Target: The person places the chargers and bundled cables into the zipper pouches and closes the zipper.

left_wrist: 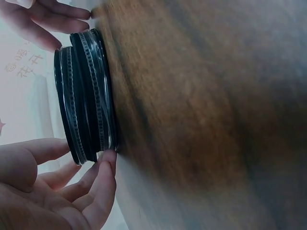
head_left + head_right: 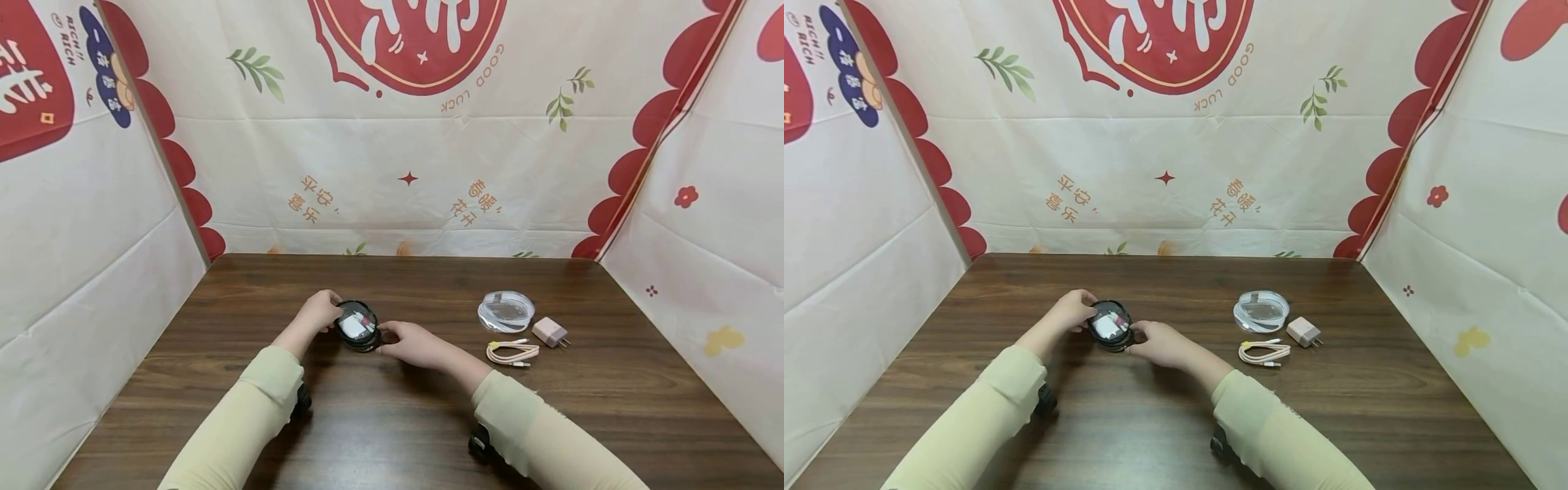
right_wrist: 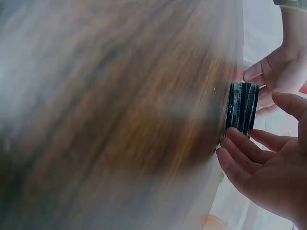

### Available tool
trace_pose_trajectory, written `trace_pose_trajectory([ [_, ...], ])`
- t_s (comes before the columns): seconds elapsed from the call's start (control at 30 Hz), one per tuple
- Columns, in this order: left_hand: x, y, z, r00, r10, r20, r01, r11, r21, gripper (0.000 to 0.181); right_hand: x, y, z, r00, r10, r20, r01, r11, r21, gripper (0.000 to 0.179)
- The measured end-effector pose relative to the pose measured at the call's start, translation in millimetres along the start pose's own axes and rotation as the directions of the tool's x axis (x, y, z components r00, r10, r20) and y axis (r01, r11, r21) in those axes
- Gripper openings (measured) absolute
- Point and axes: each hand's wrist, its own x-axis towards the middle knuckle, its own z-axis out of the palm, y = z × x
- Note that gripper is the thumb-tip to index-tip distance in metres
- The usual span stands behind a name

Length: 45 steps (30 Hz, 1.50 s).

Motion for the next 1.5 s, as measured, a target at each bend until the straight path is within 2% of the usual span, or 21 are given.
trace_pose_trajectory([
  [0.23, 1.8, 1.2, -0.8, 1.000, 0.015, -0.006, -0.014, 1.000, 0.024, 0.032, 0.7, 0, 2, 0.998, -0.055, 0.018, 0.055, 0.998, 0.012, 0.052],
  [0.33, 0.7, 1.8, -3.2, 0.999, 0.033, -0.003, -0.032, 0.997, 0.071, 0.032, 1.9, 2, 0, 0.998, -0.057, -0.009, 0.057, 0.998, -0.003, 0.047],
  [0.47, -3.7, 4.5, -8.1, 0.993, 0.108, -0.043, -0.099, 0.982, 0.163, 0.033, 6.0, 6, -6, 0.997, -0.026, -0.071, 0.023, 0.999, -0.036, 0.041],
  [0.57, -7.9, 7.1, -11.3, 0.983, 0.171, -0.068, -0.155, 0.968, 0.197, 0.033, 11.1, 10, -10, 0.996, -0.007, -0.091, 0.002, 0.999, -0.053, 0.038],
  [0.7, -12.1, 10.1, -14.1, 0.972, 0.228, -0.055, -0.212, 0.954, 0.213, 0.033, 19.8, 15, -11, 0.996, 0.006, -0.092, -0.012, 0.998, -0.058, 0.034],
  [0.87, -18.6, 12.9, -16.1, 0.958, 0.286, 0.004, -0.278, 0.927, 0.253, 0.034, 31.3, 21, -11, 0.996, -0.002, -0.089, -0.004, 0.998, -0.069, 0.028],
  [0.97, -22.0, 11.4, -16.1, 0.934, 0.352, 0.052, -0.352, 0.891, 0.286, 0.035, 36.8, 23, -11, 0.997, -0.009, -0.080, 0.003, 0.997, -0.079, 0.025],
  [1.03, -23.7, 10.2, -15.9, 0.908, 0.410, 0.083, -0.415, 0.856, 0.308, 0.036, 40.1, 23, -10, 0.997, -0.002, -0.077, -0.004, 0.997, -0.081, 0.023],
  [1.1, -24.3, 8.0, -15.3, 0.875, 0.469, 0.117, -0.479, 0.807, 0.345, 0.036, 43.3, 23, -10, 0.997, 0.012, -0.079, -0.019, 0.996, -0.083, 0.022],
  [1.2, -25.8, 5.7, -14.1, 0.838, 0.514, 0.182, -0.541, 0.748, 0.385, 0.039, 46.5, 23, -10, 0.996, 0.033, -0.088, -0.041, 0.995, -0.091, 0.020],
  [1.3, -27.3, 3.2, -13.3, 0.825, 0.503, 0.258, -0.564, 0.701, 0.436, 0.040, 48.2, 22, -9, 0.994, 0.042, -0.100, -0.053, 0.993, -0.109, 0.019],
  [1.33, -27.7, 2.4, -12.9, 0.826, 0.488, 0.283, -0.564, 0.697, 0.443, 0.042, 48.5, 22, -9, 0.994, 0.041, -0.103, -0.053, 0.991, -0.119, 0.018],
  [1.5, -30.2, -3.6, -12.7, 0.800, 0.468, 0.376, -0.600, 0.646, 0.472, 0.044, 50.3, 22, -7, 0.992, 0.035, -0.117, -0.055, 0.984, -0.168, 0.011],
])
